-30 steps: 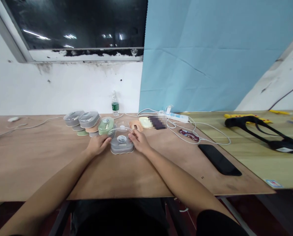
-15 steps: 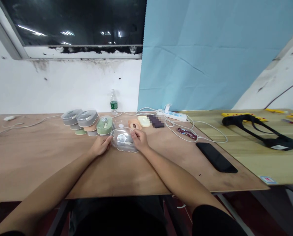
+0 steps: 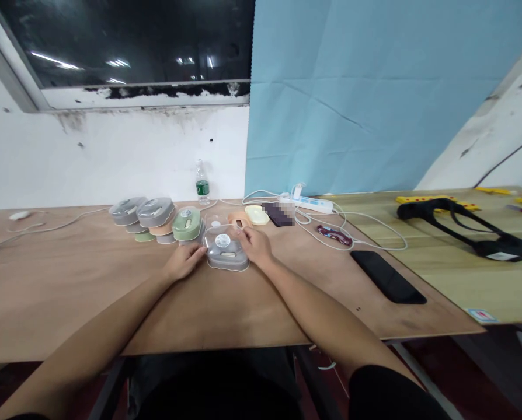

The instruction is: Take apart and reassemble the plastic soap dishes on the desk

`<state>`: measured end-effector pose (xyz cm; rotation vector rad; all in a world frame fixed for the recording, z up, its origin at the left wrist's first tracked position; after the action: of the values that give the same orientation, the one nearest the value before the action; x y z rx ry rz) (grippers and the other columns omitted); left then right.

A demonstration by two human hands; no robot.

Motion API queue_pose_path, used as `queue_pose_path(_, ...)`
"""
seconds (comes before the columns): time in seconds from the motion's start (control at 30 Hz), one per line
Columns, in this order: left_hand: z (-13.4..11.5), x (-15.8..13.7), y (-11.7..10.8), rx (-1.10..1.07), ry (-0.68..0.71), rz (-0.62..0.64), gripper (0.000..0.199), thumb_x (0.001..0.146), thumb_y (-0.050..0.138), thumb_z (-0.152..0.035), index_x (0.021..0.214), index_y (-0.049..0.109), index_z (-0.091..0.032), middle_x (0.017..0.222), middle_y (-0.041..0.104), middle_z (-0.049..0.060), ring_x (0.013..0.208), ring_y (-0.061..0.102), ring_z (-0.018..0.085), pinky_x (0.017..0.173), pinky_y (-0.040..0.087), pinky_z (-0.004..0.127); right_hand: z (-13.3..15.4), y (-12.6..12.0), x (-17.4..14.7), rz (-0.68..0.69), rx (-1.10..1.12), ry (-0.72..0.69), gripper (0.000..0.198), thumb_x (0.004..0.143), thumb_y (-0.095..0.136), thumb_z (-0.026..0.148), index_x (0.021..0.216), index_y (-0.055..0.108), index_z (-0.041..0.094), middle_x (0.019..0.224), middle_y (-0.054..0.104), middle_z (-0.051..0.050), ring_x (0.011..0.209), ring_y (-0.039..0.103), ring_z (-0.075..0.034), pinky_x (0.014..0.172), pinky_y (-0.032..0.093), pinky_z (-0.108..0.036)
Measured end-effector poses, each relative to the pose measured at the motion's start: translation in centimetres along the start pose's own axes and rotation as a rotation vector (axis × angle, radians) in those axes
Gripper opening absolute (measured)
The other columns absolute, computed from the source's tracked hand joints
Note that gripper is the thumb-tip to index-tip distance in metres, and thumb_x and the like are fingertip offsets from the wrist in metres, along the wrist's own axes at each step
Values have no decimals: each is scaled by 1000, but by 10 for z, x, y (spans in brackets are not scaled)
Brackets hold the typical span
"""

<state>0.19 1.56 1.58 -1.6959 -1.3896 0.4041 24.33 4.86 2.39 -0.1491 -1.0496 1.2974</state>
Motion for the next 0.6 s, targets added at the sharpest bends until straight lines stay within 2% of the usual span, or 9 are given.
queue_pose_path(0.17, 1, -2, -8, 108, 34, -22, 51, 92, 32, -56, 72, 59, -18, 66, 62, 1, 64, 54, 16, 57, 33, 26, 5, 4, -3, 54, -17, -33, 47, 95, 28, 52, 74, 54, 19, 66, 60, -2, 65, 55, -16, 59, 33, -24)
queue_pose_path(0.33, -2, -4, -12, 158, 70, -46, 50, 93, 34, -54, 70, 60, -18, 64, 61, 1, 61, 52, 14, 56, 30, 25, 9, 3, -5, 44, 5, -51, 44, 96, 27, 50, 86, 57, 19, 74, 64, -3, 69, 58, -17, 62, 36, -25)
queue_pose_path(0.5, -7, -4, -12, 225, 161, -20, 50, 94, 34, -51, 68, 61, -18, 64, 61, 2, 59, 50, 14, 55, 27, 26, 5, 3, -4, 56, 22, -66, 44, 97, 25, 48, 86, 57, 20, 69, 63, -3, 66, 58, -17, 61, 37, -25)
queue_pose_path(0.6, -8, -5, -12, 279, 176, -32, 53, 94, 33, -52, 64, 60, -18, 62, 61, 3, 58, 50, 14, 54, 26, 27, 4, 4, -3, 29, -30, -91, 44, 97, 26, 47, 80, 57, 20, 73, 63, -4, 70, 58, -18, 63, 36, -25)
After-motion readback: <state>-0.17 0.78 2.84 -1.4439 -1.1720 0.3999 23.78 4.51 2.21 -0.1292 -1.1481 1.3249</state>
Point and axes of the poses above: each hand's wrist, its own x-axis towards the middle knuckle, its own y-axis out of the palm, z = x × y, the point moved 2 cm from there along x, towards the middle knuckle
